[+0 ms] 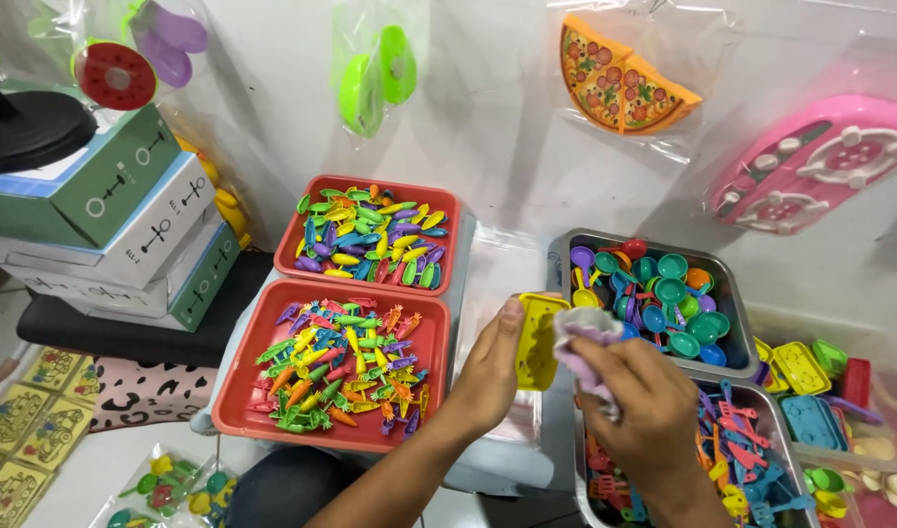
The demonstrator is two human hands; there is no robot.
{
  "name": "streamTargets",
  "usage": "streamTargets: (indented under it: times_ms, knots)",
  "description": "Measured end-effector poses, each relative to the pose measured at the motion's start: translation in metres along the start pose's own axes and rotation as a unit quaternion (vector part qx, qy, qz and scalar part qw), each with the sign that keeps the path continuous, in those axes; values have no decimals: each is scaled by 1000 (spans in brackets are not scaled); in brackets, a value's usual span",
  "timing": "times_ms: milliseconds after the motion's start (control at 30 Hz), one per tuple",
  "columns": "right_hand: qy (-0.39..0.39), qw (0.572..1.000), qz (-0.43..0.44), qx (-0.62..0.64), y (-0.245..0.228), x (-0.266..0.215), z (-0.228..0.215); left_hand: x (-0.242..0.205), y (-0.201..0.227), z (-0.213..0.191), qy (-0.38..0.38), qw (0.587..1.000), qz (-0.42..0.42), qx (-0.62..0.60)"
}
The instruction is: Sorting and organizing various small plastic toy components into different trays and containers.
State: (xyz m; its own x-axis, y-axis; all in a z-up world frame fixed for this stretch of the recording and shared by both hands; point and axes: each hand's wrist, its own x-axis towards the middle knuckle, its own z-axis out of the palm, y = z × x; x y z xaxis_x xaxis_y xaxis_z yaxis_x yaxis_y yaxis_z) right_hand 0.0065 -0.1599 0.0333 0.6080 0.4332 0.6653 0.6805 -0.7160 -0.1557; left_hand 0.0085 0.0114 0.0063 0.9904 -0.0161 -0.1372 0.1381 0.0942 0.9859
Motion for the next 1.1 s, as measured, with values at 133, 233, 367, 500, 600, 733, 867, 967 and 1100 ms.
streamTargets:
  times_ms: [133,233,367,500,600,733,867,967,1100]
  knots:
    - [15,1000,13,-18,1,3,5,-11,16,-2,-44,997,34,53]
    - [-13,999,43,-14,-1,4,3,-13,22,-3,-67,995,54,60]
    - [-80,957,184,208,14,7,-1,-7,13,1,-84,994,70,17]
    - [58,857,337,385,26,-8,6,-4,15,0,-71,991,109,21]
    - [134,792,375,462,18,-1,6,7,-2,-1,-71,987,93,-108]
    - [13,778,469,418,7,1,12,4,-2,0,-31,983,122,-131]
    - [-29,797,421,431,2,-2,19,-1,4,2,65,976,186,90]
    - [-62,886,319,331,11,-13,34,-7,9,11,15,981,145,128]
    - [-33,922,256,289,-11,0,11,-16,6,17,49,964,236,115]
